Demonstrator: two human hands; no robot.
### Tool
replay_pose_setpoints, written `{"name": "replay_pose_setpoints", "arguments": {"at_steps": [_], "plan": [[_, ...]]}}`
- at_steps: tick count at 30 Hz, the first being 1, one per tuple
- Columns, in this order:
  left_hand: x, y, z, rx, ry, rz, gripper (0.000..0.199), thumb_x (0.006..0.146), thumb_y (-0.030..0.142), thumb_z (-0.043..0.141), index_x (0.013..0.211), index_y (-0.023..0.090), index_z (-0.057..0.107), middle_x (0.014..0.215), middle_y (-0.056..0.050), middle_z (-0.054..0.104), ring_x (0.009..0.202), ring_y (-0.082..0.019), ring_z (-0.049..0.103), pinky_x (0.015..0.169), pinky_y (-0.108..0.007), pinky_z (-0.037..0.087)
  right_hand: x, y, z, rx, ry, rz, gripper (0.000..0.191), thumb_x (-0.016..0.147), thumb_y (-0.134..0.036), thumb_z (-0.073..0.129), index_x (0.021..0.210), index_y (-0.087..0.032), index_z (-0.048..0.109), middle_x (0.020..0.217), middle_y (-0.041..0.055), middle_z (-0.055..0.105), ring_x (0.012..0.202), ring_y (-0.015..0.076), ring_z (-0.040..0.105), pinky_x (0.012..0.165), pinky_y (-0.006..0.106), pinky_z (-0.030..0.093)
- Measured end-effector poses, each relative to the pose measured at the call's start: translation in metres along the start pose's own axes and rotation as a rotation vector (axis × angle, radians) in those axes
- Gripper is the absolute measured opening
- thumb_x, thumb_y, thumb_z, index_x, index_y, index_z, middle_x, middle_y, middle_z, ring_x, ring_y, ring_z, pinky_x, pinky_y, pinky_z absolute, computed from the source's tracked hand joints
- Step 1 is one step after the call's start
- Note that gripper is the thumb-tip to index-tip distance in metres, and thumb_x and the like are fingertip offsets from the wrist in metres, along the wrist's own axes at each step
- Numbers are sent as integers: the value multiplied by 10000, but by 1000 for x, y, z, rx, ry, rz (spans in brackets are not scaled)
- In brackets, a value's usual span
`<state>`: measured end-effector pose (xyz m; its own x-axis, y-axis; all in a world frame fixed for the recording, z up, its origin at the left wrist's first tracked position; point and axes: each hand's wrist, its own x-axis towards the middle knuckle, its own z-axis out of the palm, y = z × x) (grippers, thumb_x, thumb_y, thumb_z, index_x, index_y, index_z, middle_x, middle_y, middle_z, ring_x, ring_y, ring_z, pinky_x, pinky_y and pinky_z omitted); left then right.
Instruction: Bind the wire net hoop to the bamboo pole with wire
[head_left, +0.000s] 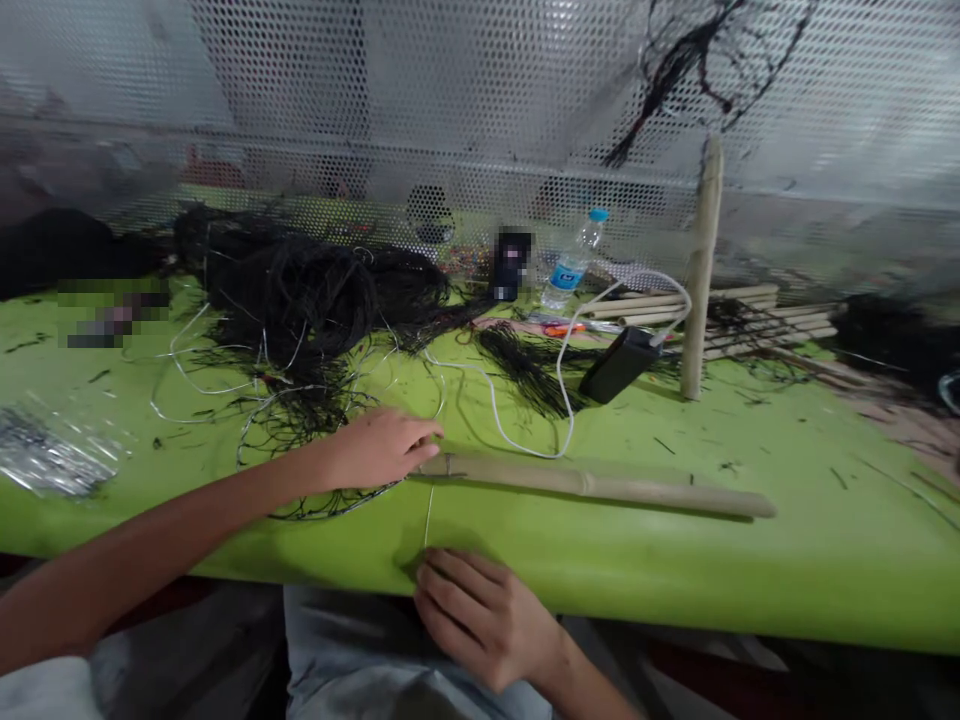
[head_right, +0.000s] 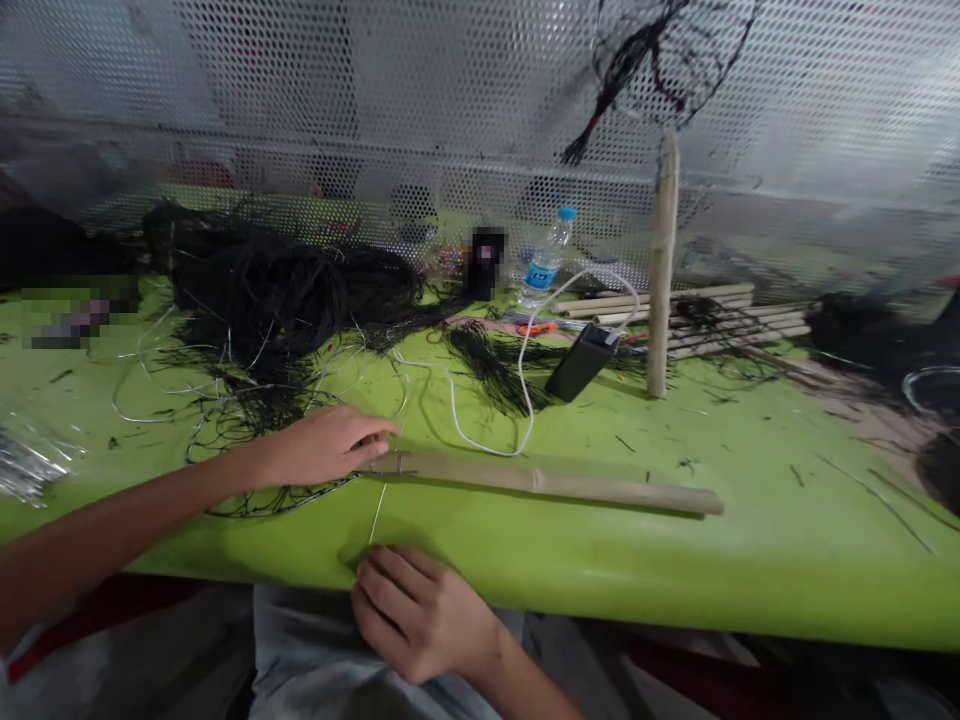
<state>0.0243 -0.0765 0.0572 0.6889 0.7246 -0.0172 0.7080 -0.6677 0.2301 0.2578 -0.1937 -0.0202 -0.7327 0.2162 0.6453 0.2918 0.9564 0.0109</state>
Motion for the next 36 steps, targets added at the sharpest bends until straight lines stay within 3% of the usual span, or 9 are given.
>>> {"name": "replay_pose_setpoints", "arguments": {"at_steps": [5,8,11,15,20,24,29,33,36], "plan": [[31,-19,-4,31,-82,161,338,978,130,560,1229,268,739,1187,-50,767,907,-200,732,770,-306,490,-1,2,2,23,-4,-19,197,977,-176,566,1053,-102,731,1170,88,725,1160,218,688,958,332,631],[49,-27,-4,70,-152,314,294,912,57,567,958,257,777,1061,-30,770,811,-175,695,783,-316,482,2,4,3,43,4,-19,175,959,-173,594,1038,-99,730,1126,81,730,1097,206,694,944,334,629],[58,-31,-5,92,-201,461,285,895,42,547,778,235,720,913,-49,744,865,-197,679,864,-344,476,7,7,1,69,3,-7,154,956,-174,603,1023,-105,724,1099,74,733,1041,189,687,931,334,619],[64,-36,-4,87,-228,602,253,912,90,547,761,246,675,891,-60,722,823,-197,656,881,-360,473,16,14,-6,95,-13,-5,151,972,-186,597,1047,-125,713,1107,57,731,1055,180,669,920,326,595],[73,-47,2,74,-178,691,209,930,125,547,806,255,654,784,-40,684,680,-178,596,753,-337,456,28,30,-12,89,-31,39,110,964,-167,632,1045,-129,696,1112,54,731,1107,189,650,943,347,546],[72,-54,7,65,-107,704,255,927,59,507,910,264,659,731,-19,665,577,-164,516,633,-316,373,36,49,-12,122,-63,33,31,954,-199,681,967,-172,675,1024,-1,731,1059,140,644,909,307,506],[65,-53,6,-9,-38,642,245,964,76,483,913,238,659,753,-44,680,623,-176,549,659,-324,383,45,71,-19,167,-93,-8,34,954,-196,680,960,-163,672,960,1,717,918,119,609,793,282,452],[58,-48,5,-148,-4,523,242,957,67,505,890,224,678,812,-50,715,722,-175,622,731,-311,433,52,84,-22,250,-116,-27,82,963,-230,682,911,-166,683,886,0,698,824,106,562,746,258,419],[49,-40,8,-309,35,374,185,990,123,532,999,217,692,892,-44,754,791,-169,676,751,-287,462,56,92,-18,338,-107,-4,116,967,-272,689,914,-170,704,804,-8,669,763,93,530,718,246,394]]}}
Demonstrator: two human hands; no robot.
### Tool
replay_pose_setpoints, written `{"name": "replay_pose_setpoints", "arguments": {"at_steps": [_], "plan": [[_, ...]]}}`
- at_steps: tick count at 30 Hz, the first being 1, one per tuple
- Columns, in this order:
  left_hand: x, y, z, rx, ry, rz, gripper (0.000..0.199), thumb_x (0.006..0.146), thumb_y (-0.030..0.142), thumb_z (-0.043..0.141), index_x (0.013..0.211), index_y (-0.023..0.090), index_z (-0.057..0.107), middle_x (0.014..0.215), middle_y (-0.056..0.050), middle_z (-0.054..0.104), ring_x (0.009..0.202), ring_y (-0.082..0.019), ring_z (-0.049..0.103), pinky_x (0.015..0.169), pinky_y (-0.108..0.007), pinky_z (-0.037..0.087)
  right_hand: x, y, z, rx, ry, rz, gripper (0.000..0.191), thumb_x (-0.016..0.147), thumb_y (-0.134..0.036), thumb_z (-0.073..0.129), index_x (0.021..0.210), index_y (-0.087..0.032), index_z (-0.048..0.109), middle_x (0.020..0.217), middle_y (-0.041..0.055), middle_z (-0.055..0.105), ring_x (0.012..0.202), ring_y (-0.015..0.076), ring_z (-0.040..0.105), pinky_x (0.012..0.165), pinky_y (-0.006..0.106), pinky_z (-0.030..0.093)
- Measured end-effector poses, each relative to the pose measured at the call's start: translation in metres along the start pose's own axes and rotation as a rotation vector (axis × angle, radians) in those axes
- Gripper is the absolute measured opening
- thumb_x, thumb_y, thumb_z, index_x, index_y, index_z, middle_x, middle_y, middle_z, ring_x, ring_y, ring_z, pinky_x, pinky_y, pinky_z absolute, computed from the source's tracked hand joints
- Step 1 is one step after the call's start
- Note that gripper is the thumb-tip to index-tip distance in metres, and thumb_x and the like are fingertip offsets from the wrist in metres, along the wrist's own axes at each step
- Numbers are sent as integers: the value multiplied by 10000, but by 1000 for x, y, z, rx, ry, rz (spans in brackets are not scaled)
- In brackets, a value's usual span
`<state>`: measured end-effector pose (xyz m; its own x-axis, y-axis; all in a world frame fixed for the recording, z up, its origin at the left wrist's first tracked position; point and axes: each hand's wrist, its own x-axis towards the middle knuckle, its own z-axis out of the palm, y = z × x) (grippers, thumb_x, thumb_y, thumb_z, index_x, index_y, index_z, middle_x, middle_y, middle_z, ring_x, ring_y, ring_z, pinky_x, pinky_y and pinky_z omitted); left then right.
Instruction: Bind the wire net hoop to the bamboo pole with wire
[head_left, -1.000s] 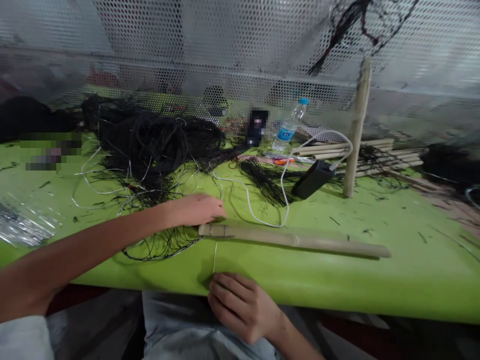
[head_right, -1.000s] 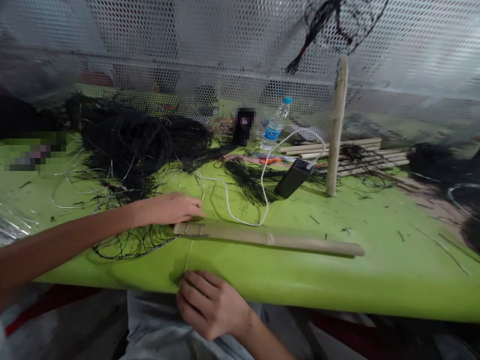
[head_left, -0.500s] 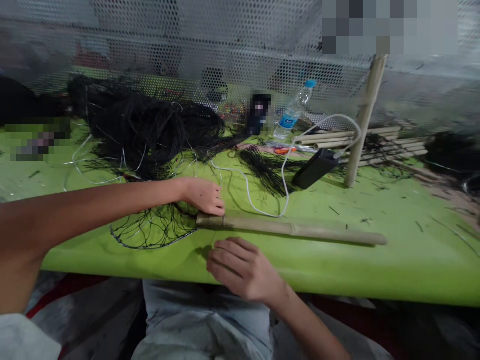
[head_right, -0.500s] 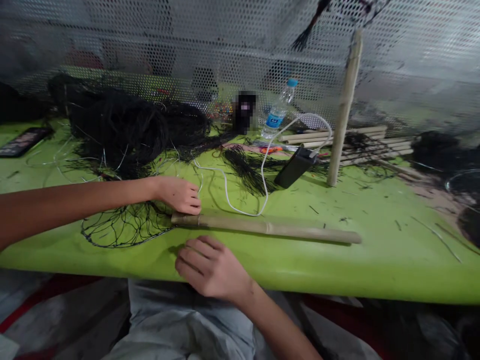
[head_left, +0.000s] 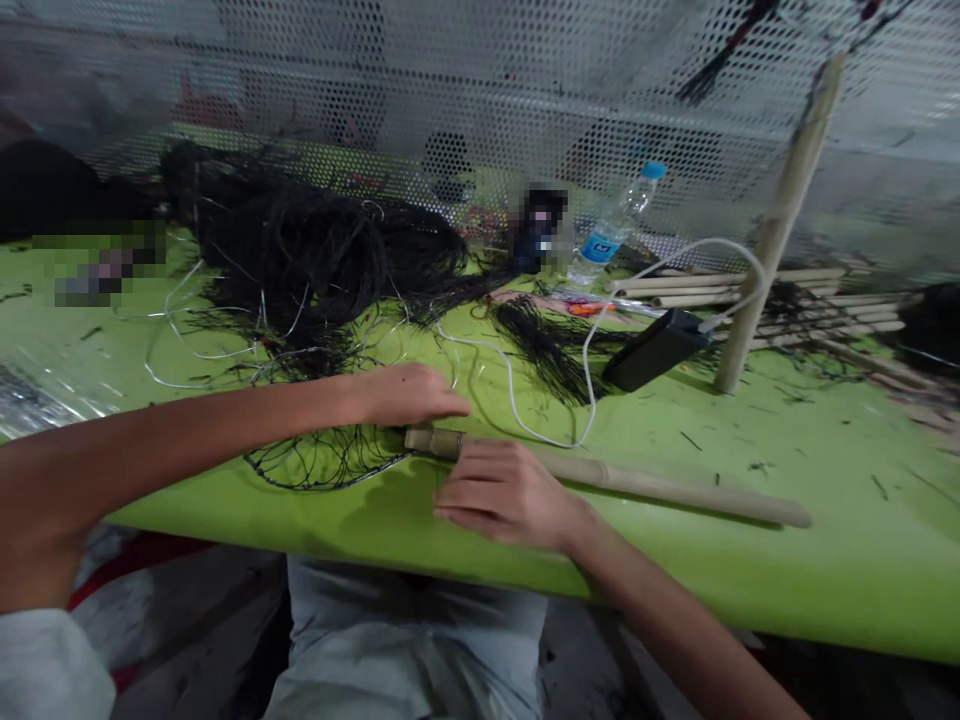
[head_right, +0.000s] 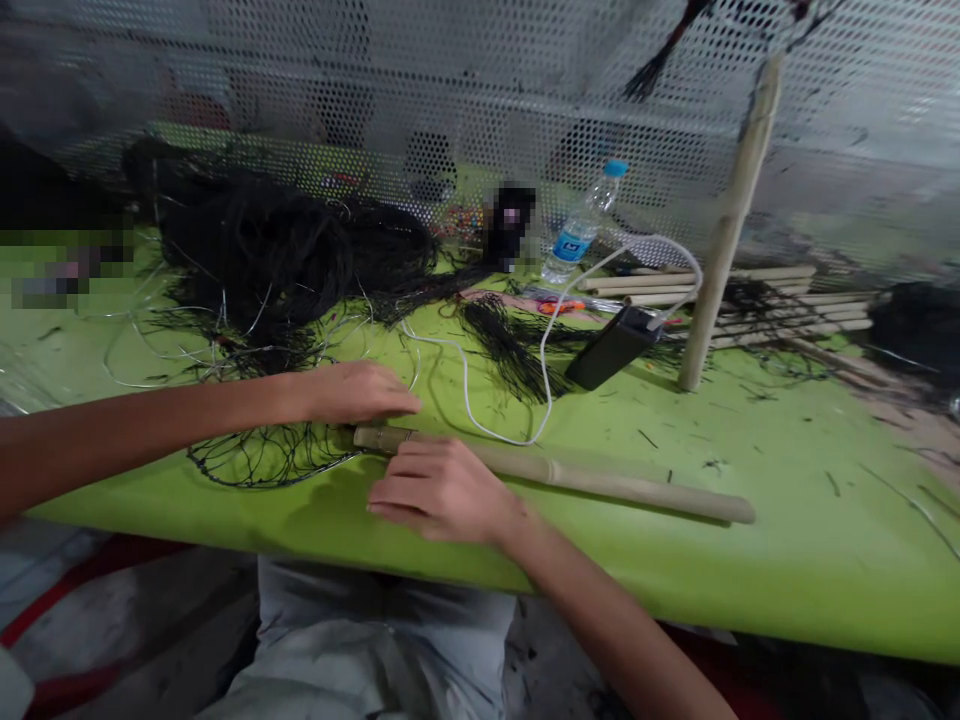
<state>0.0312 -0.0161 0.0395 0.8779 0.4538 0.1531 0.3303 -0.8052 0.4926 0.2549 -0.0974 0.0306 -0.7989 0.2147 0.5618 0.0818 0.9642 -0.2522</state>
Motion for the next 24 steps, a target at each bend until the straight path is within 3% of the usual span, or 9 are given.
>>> {"name": "replay_pose_setpoints", "arguments": {"at_steps": [5,9,13,16,20,24], "plan": [[-8,22,18,-318,199,-247,112,1050,285,547,1097,183,557,1015,-72,771,911,-168,734,770,-257,518,8,12,-3,72,100,93,102,949,-264,717,903,-176,737,693,-15,605,698,79,489,725,265,337],[-12,30,27,-509,269,-350,187,1046,272,519,1200,175,475,923,-57,760,788,-159,724,663,-240,501,19,25,-12,67,153,198,92,921,-257,753,865,-185,754,729,-20,622,716,67,502,746,281,303],[-15,33,24,-564,289,-388,116,946,149,566,1056,156,602,942,-51,738,843,-168,695,751,-269,504,25,34,-14,24,226,386,50,902,-270,772,895,-228,798,772,3,533,781,95,482,754,278,316],[-19,37,20,-603,260,-396,99,935,163,566,994,146,643,929,-50,720,857,-178,686,769,-276,512,23,35,-10,11,300,478,55,888,-285,781,904,-247,817,844,37,458,860,125,469,729,264,366],[-25,41,18,-676,212,-382,140,947,220,602,1057,150,655,1011,-54,740,956,-190,709,838,-278,539,21,36,-5,78,313,481,58,892,-254,770,913,-211,802,966,55,573,913,109,575,757,244,495],[-28,39,19,-671,207,-411,170,922,305,714,959,150,655,892,-23,736,867,-178,703,746,-244,524,21,38,-1,127,289,451,51,902,-190,749,944,-165,763,921,24,689,821,64,661,741,187,540]]}}
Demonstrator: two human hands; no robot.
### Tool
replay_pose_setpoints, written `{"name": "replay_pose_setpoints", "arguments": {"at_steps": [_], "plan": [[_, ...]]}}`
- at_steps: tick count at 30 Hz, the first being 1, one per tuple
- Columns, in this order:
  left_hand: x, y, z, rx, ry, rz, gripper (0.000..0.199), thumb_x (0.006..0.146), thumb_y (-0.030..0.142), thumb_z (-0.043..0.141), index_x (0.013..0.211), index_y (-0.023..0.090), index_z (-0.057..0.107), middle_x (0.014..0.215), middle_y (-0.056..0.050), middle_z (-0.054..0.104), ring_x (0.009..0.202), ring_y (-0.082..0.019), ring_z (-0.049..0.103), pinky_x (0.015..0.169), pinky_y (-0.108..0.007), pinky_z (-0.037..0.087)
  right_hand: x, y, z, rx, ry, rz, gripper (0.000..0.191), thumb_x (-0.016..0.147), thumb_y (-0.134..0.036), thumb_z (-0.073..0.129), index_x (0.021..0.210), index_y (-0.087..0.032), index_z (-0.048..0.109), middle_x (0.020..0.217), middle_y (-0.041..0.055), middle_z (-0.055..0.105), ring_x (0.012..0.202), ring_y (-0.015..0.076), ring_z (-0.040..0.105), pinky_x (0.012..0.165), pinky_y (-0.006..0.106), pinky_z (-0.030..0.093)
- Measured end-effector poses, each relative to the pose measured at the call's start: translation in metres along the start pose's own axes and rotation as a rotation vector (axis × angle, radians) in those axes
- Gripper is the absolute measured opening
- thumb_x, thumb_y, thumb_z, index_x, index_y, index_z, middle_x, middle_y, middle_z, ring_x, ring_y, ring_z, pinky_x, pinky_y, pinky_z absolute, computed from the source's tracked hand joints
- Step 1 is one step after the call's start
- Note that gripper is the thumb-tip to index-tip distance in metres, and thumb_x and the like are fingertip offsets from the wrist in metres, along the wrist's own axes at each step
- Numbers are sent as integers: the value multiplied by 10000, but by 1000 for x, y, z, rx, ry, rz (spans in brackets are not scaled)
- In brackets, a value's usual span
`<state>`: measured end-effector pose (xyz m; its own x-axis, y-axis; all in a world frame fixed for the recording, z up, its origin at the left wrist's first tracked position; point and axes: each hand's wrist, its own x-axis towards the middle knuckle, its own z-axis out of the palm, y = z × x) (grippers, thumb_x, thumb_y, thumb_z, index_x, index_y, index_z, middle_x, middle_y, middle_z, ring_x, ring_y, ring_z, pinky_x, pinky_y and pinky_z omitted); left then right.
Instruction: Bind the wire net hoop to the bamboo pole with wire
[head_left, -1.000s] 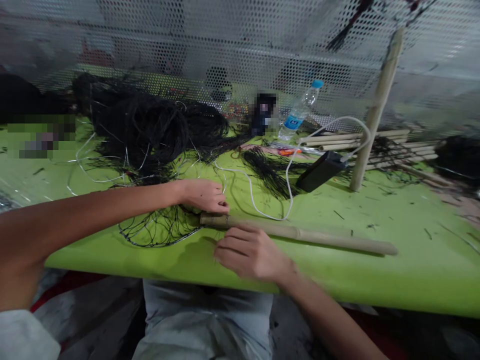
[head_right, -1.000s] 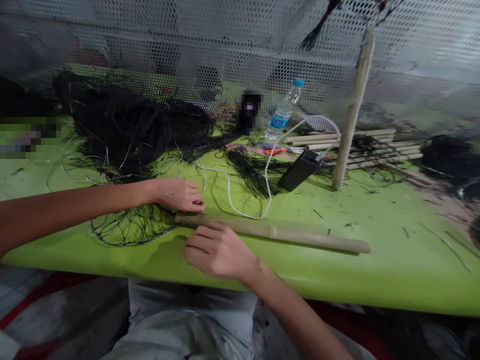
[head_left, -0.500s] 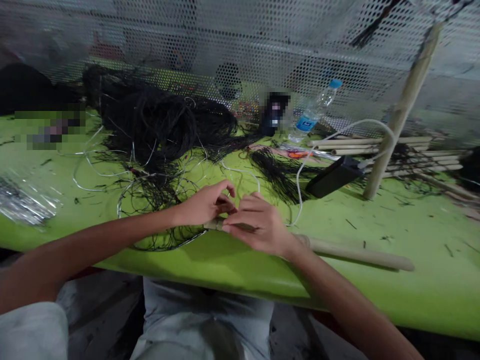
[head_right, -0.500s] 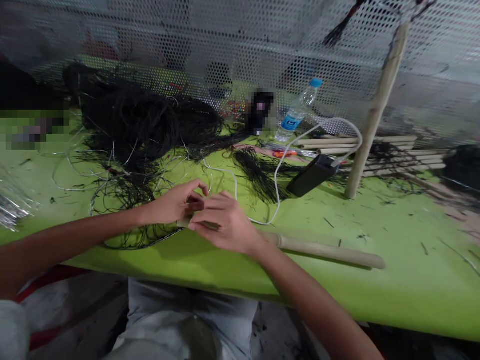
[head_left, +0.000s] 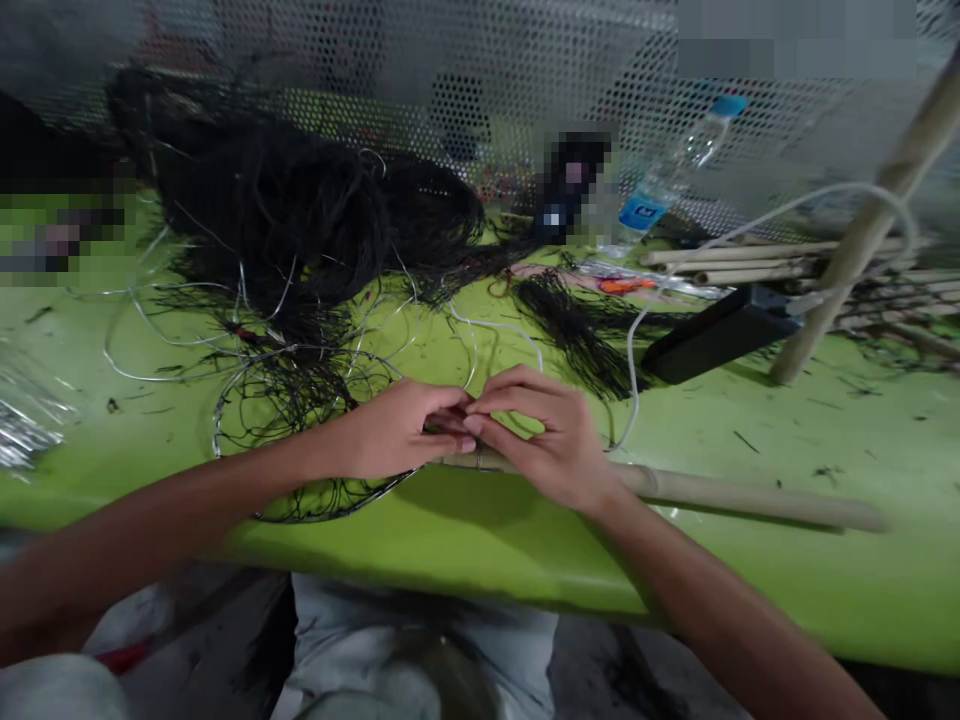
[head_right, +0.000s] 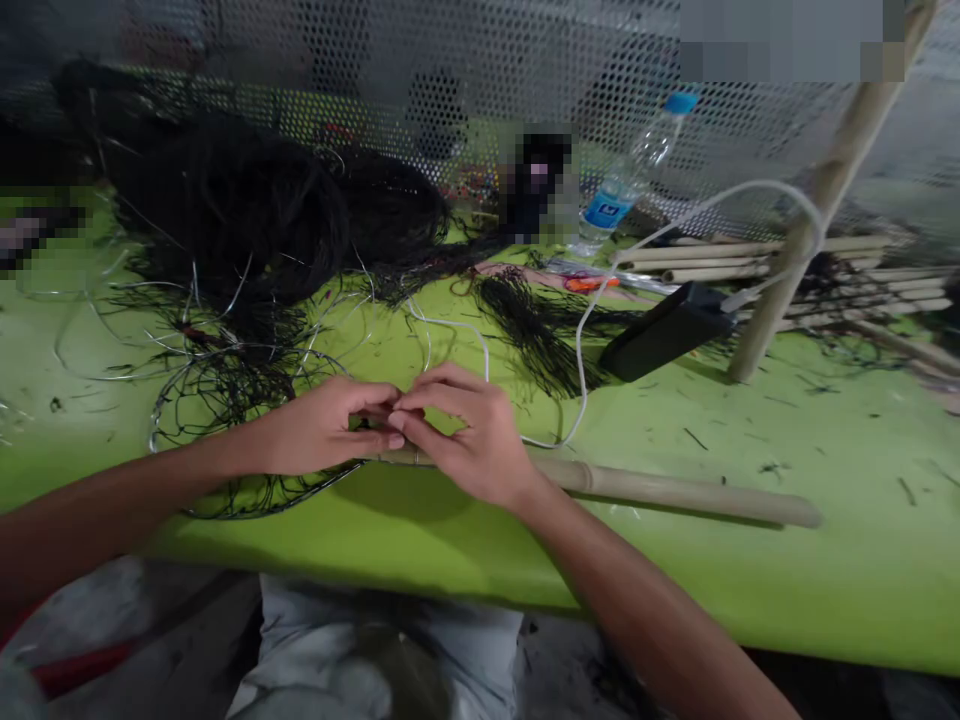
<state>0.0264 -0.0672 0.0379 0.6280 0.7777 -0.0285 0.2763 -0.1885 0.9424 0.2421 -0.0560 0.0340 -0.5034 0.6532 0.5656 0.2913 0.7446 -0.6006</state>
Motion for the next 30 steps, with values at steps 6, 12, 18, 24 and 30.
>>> {"name": "replay_pose_setpoints", "arguments": {"at_steps": [6,12,18,24,30], "plan": [[3,-3,1,-109,-10,14,139,938,229,692,1047,146,669,1027,-49,786,968,-178,749,860,-266,573,-9,-2,0,-69,30,-57,217,900,-134,728,1114,-169,739,992,45,734,893,84,693,798,185,566],[3,-2,0,-54,-9,34,65,962,211,657,989,156,679,970,-28,795,916,-154,756,826,-240,567,-19,-3,-3,-1,68,69,713,923,-126,695,1565,-265,417,1004,3,757,896,102,734,893,239,611],[4,-1,-1,8,8,13,151,978,258,645,1008,157,753,912,-12,791,848,-143,730,712,-201,512,-10,-4,-9,143,-43,104,37,925,-176,713,957,-173,731,871,6,742,783,78,698,726,196,560],[7,-2,-1,52,65,-27,220,977,327,636,985,156,773,873,-8,785,779,-131,689,675,-211,467,-18,-8,-6,4,-110,-190,132,888,-81,703,985,-170,690,961,26,737,880,99,688,799,250,577],[12,-2,3,115,96,-89,251,976,364,639,919,155,766,796,7,742,718,-124,611,632,-226,406,-28,-14,-3,-282,-243,-530,44,951,-134,636,955,-134,679,965,46,735,898,150,676,765,300,581]]}}
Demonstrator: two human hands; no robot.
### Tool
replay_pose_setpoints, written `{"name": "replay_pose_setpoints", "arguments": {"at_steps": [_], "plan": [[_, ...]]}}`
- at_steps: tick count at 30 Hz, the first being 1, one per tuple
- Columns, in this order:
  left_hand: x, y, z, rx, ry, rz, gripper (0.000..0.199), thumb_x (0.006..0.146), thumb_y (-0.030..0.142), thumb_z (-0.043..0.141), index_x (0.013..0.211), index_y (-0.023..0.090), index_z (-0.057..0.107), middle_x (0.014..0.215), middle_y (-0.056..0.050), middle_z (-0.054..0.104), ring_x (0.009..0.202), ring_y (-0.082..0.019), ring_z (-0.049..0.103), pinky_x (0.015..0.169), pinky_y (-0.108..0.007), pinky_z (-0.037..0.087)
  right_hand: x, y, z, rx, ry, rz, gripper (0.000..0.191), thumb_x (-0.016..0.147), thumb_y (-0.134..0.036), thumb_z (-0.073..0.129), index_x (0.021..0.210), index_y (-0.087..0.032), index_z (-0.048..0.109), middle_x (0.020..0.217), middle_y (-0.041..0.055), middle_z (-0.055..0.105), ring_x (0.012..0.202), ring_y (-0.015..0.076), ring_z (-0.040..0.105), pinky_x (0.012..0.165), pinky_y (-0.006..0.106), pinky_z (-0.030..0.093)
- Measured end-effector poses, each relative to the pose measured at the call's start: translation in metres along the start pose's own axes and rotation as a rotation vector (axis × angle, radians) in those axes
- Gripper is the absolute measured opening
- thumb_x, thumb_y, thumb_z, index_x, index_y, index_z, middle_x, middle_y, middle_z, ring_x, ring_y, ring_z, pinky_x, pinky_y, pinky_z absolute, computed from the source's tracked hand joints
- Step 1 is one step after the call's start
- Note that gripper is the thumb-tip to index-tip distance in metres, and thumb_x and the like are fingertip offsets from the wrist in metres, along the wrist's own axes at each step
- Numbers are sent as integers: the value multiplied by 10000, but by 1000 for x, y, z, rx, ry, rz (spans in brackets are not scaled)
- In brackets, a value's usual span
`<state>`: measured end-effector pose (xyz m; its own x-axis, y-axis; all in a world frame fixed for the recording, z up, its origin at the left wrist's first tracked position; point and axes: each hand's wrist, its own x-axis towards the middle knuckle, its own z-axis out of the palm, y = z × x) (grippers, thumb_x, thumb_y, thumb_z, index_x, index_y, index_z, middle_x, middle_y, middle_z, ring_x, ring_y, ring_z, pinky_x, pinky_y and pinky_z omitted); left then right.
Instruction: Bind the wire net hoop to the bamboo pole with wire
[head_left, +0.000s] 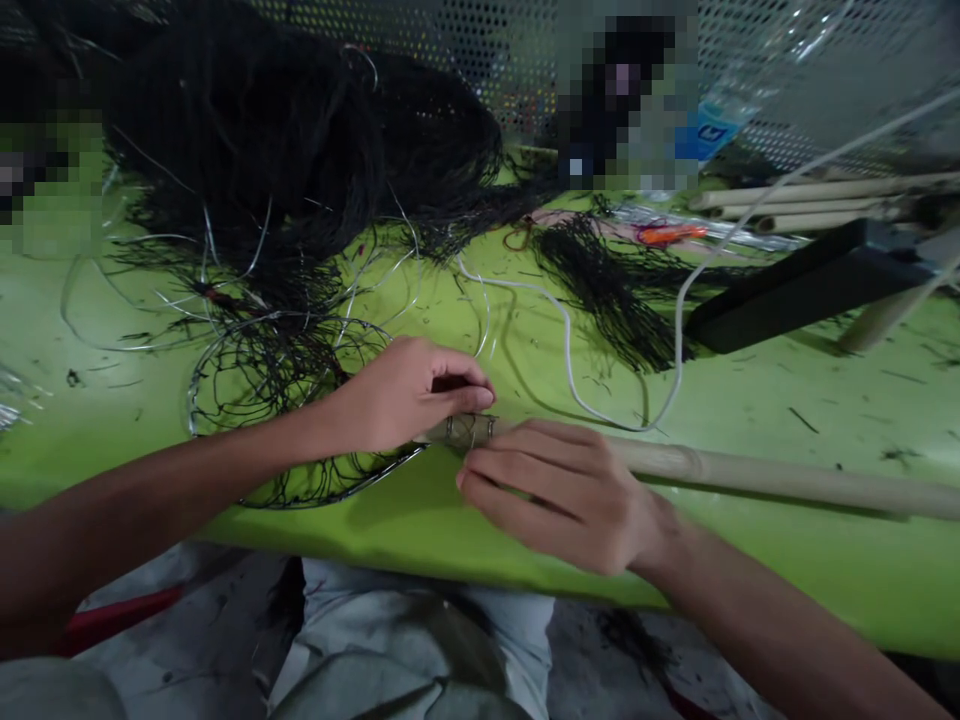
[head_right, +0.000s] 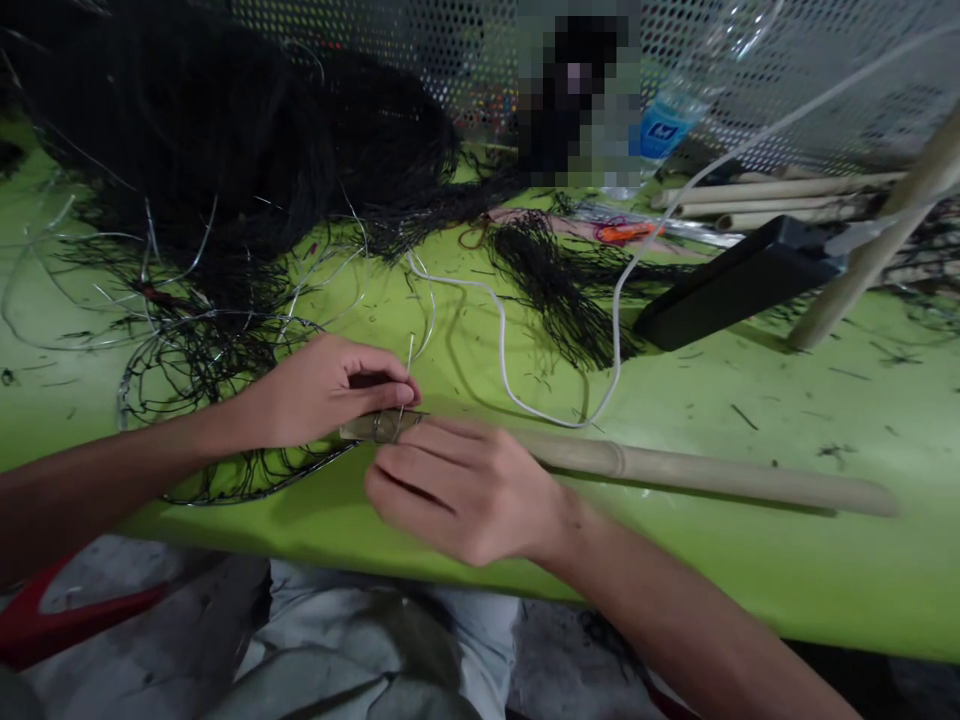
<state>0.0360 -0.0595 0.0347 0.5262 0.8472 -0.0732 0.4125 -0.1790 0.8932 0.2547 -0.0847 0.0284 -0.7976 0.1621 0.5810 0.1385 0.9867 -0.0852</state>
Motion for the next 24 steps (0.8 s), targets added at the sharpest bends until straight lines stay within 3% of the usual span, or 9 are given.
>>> {"name": "replay_pose_setpoints", "arguments": {"at_steps": [3,11,15,19,21,24], "plan": [[0,3,1,65,44,-4,240,975,330,643,875,150,766,718,22,705,657,-106,558,593,-220,366,-1,-1,1,-38,-74,-87,149,989,-155,573,936,-123,709,974,72,734,885,157,678,753,301,593],[5,8,5,258,112,6,229,962,282,662,813,156,784,608,26,673,552,-102,510,542,-248,317,-4,-3,6,-97,-129,-195,177,968,-165,559,949,-120,729,995,106,718,874,171,670,744,332,612],[12,7,8,294,125,-40,195,937,251,698,791,157,787,653,-1,735,582,-132,606,550,-268,353,-2,-5,5,-141,-137,-207,273,973,-176,509,915,-178,776,996,77,740,865,163,673,767,311,622],[15,6,9,218,113,-94,152,919,242,720,809,163,788,750,-23,794,674,-172,712,594,-276,456,-2,-7,1,-120,-153,-201,307,978,-151,463,930,-139,766,982,89,740,861,176,696,765,327,612],[16,4,10,185,126,-120,79,896,223,747,912,160,791,808,-36,812,732,-192,747,632,-281,500,-3,-7,1,-116,-178,-202,273,979,-151,480,951,-127,750,987,92,737,869,180,701,763,334,607],[16,-1,11,155,169,-137,483,856,193,794,1322,168,665,818,-22,811,740,-197,756,623,-272,506,-4,-7,2,-111,-181,-201,246,974,-145,496,952,-120,740,991,93,731,877,187,697,758,338,603]]}}
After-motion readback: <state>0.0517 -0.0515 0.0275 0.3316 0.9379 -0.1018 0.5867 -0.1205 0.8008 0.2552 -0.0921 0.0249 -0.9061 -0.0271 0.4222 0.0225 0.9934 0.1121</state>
